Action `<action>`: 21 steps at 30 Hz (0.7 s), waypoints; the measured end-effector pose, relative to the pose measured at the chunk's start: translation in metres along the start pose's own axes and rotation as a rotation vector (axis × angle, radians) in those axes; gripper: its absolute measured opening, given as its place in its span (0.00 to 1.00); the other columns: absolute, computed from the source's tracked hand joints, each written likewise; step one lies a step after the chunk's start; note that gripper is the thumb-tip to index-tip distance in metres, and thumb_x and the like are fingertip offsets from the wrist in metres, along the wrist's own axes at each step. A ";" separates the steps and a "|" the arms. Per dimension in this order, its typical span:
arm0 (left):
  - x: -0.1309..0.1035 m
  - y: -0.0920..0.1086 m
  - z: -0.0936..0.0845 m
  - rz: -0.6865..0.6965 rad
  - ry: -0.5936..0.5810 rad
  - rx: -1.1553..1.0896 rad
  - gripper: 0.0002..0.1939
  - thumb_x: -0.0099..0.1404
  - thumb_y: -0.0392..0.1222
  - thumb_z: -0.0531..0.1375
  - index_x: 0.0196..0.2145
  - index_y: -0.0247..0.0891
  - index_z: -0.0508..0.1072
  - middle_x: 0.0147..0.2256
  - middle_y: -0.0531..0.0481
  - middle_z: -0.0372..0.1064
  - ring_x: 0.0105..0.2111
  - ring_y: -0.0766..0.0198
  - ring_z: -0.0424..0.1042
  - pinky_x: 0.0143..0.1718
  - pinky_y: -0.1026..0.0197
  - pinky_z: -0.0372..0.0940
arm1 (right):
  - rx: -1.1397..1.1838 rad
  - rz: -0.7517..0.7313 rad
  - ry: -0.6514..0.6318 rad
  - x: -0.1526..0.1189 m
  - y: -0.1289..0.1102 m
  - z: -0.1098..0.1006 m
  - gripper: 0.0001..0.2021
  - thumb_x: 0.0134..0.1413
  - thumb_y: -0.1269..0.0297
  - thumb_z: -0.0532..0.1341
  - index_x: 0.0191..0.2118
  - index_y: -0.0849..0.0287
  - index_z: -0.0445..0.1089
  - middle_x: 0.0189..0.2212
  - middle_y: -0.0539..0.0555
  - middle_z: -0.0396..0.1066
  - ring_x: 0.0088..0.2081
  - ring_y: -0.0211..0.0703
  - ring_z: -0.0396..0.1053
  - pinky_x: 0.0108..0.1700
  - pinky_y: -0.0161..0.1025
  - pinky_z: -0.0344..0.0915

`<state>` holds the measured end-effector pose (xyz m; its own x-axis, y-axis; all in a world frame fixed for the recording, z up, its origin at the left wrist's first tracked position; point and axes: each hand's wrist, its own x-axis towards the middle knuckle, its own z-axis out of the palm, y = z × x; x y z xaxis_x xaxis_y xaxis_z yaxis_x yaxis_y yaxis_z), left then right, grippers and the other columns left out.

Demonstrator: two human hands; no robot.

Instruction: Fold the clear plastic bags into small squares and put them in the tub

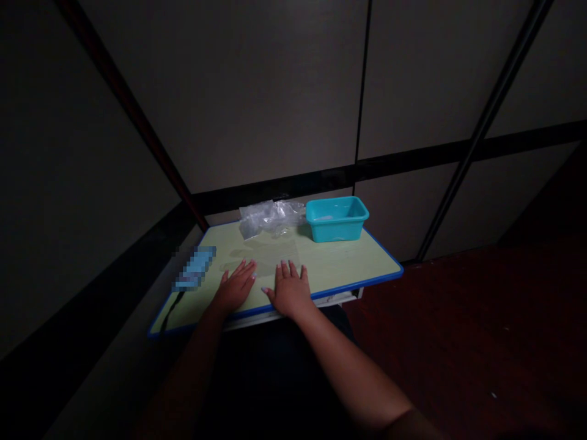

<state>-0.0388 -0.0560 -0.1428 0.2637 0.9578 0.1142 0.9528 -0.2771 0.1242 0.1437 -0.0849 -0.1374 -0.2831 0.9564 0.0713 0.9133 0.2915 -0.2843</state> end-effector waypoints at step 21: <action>-0.002 0.002 -0.001 0.022 0.015 0.047 0.24 0.69 0.43 0.40 0.61 0.43 0.55 0.62 0.49 0.49 0.63 0.58 0.42 0.59 0.37 0.37 | 0.089 -0.192 0.084 -0.003 -0.015 0.003 0.29 0.61 0.54 0.42 0.64 0.63 0.46 0.63 0.60 0.44 0.64 0.44 0.39 0.61 0.58 0.24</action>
<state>-0.0371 -0.0583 -0.1419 0.2829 0.9501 0.1313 0.9529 -0.2940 0.0747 0.1299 -0.0920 -0.1364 -0.4206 0.8825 0.2105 0.8144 0.4695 -0.3410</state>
